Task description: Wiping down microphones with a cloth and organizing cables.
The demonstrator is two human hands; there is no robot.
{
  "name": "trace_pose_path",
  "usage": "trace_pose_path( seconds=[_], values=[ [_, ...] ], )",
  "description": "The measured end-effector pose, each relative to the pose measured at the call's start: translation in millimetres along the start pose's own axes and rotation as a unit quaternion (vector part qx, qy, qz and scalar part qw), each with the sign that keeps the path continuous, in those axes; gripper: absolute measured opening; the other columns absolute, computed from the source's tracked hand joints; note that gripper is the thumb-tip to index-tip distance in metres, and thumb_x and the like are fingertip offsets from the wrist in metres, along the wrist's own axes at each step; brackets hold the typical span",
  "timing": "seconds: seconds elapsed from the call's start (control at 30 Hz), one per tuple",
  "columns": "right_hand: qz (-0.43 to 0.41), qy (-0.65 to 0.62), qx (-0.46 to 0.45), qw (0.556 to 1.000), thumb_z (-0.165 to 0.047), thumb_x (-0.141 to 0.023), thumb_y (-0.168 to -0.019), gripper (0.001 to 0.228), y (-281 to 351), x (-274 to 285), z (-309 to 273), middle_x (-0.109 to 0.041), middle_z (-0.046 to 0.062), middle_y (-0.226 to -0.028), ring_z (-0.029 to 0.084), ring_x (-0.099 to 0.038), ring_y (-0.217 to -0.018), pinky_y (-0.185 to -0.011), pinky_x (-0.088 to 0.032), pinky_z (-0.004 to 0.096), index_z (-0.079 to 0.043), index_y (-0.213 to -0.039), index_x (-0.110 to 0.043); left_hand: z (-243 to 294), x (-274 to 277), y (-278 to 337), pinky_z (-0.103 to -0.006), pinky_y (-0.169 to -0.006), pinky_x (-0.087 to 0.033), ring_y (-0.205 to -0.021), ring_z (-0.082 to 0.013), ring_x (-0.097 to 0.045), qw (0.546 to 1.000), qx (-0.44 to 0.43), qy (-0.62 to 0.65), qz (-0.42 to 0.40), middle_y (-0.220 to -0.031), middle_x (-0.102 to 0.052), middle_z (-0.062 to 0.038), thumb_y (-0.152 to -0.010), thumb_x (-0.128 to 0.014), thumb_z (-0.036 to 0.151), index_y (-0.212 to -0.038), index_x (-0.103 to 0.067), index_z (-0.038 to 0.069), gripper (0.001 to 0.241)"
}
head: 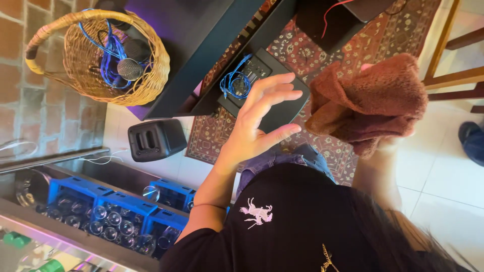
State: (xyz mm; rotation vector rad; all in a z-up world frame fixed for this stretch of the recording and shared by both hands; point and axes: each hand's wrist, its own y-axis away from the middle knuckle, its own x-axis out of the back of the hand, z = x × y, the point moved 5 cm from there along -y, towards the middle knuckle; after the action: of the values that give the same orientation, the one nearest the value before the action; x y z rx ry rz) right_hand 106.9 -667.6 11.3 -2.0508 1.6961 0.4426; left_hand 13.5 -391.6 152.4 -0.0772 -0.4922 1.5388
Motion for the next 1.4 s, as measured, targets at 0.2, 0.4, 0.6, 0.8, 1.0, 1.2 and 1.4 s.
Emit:
trace_pose_path(
  seconds=[0.2, 0.4, 0.6, 0.8, 1.0, 1.2, 1.4],
  values=[
    [-0.035, -0.014, -0.013, 0.999, -0.069, -0.072, -0.093, 0.099, 6, -39, 3, -0.051, 0.020, -0.153, 0.029, -0.053, -0.137, -0.124, -0.039, 0.045, -0.002, -0.158, -0.040, -2, 15, 6, -0.0391, -0.117, -0.052, -0.137, -0.0263, -0.059, 1.000, 0.024, 0.012, -0.002, -0.151, -0.049, -0.010, -0.094, -0.085, 0.015, -0.139, -0.063, 0.011, 0.050],
    [-0.096, -0.035, -0.028, 0.994, -0.078, -0.075, -0.080, 0.116, 8, -71, -6, -0.049, 0.019, -0.155, 0.030, -0.052, -0.141, -0.127, -0.038, 0.046, -0.003, -0.160, -0.039, 1, 12, 20, -0.0382, -0.116, -0.052, -0.136, -0.0255, -0.060, 1.000, 0.018, 0.011, 0.022, -0.151, -0.049, -0.009, -0.095, -0.085, 0.017, -0.138, -0.063, 0.012, 0.049],
    [-0.151, -0.074, -0.051, 0.984, -0.075, -0.078, -0.079, 0.115, 6, -62, -1, -0.046, 0.016, -0.155, 0.029, -0.048, -0.144, -0.130, -0.035, 0.048, -0.005, -0.160, -0.036, 7, -2, 33, -0.0397, -0.115, -0.051, -0.135, -0.0264, -0.058, 0.999, 0.019, -0.018, 0.048, -0.153, -0.050, -0.010, -0.093, -0.085, 0.017, -0.136, -0.064, 0.011, 0.048],
    [-0.166, -0.069, -0.084, 0.980, -0.075, -0.080, -0.075, 0.120, -3, -65, 7, -0.043, 0.020, -0.160, 0.033, -0.047, -0.147, -0.130, -0.035, 0.053, -0.003, -0.160, -0.033, 3, -13, 51, -0.0418, -0.118, -0.051, -0.132, -0.0267, -0.061, 0.996, 0.036, -0.022, 0.082, -0.152, -0.052, -0.011, -0.091, -0.084, 0.013, -0.134, -0.065, 0.010, 0.047],
    [-0.200, -0.075, -0.075, 0.974, -0.075, -0.081, -0.074, 0.123, -6, -72, 16, -0.042, 0.020, -0.162, 0.032, -0.046, -0.149, -0.132, -0.035, 0.051, -0.003, -0.161, -0.032, 8, -7, 65, -0.0407, -0.116, -0.052, -0.129, -0.0265, -0.062, 0.994, 0.023, -0.003, 0.110, -0.152, -0.052, -0.012, -0.091, -0.084, 0.011, -0.132, -0.066, 0.010, 0.045],
    [-0.215, -0.079, -0.062, 0.971, -0.073, -0.083, -0.073, 0.123, -6, -110, 27, -0.044, 0.020, -0.160, 0.032, -0.047, -0.149, -0.131, -0.034, 0.051, -0.001, -0.160, -0.034, 0, 24, 70, -0.0391, -0.113, -0.053, -0.133, -0.0276, -0.063, 0.995, 0.018, -0.011, 0.101, -0.150, -0.052, -0.013, -0.090, -0.083, 0.011, -0.131, -0.065, 0.010, 0.045],
    [-0.216, -0.107, -0.055, 0.969, -0.071, -0.084, -0.073, 0.121, -13, -161, 57, -0.043, 0.020, -0.159, 0.033, -0.046, -0.148, -0.130, -0.035, 0.052, -0.003, -0.159, -0.033, 0, 77, 76, -0.0408, -0.115, -0.051, -0.134, -0.0282, -0.061, 0.996, -0.009, -0.027, 0.082, -0.150, -0.053, -0.013, -0.091, -0.083, 0.011, -0.131, -0.065, 0.009, 0.044]
  ],
)
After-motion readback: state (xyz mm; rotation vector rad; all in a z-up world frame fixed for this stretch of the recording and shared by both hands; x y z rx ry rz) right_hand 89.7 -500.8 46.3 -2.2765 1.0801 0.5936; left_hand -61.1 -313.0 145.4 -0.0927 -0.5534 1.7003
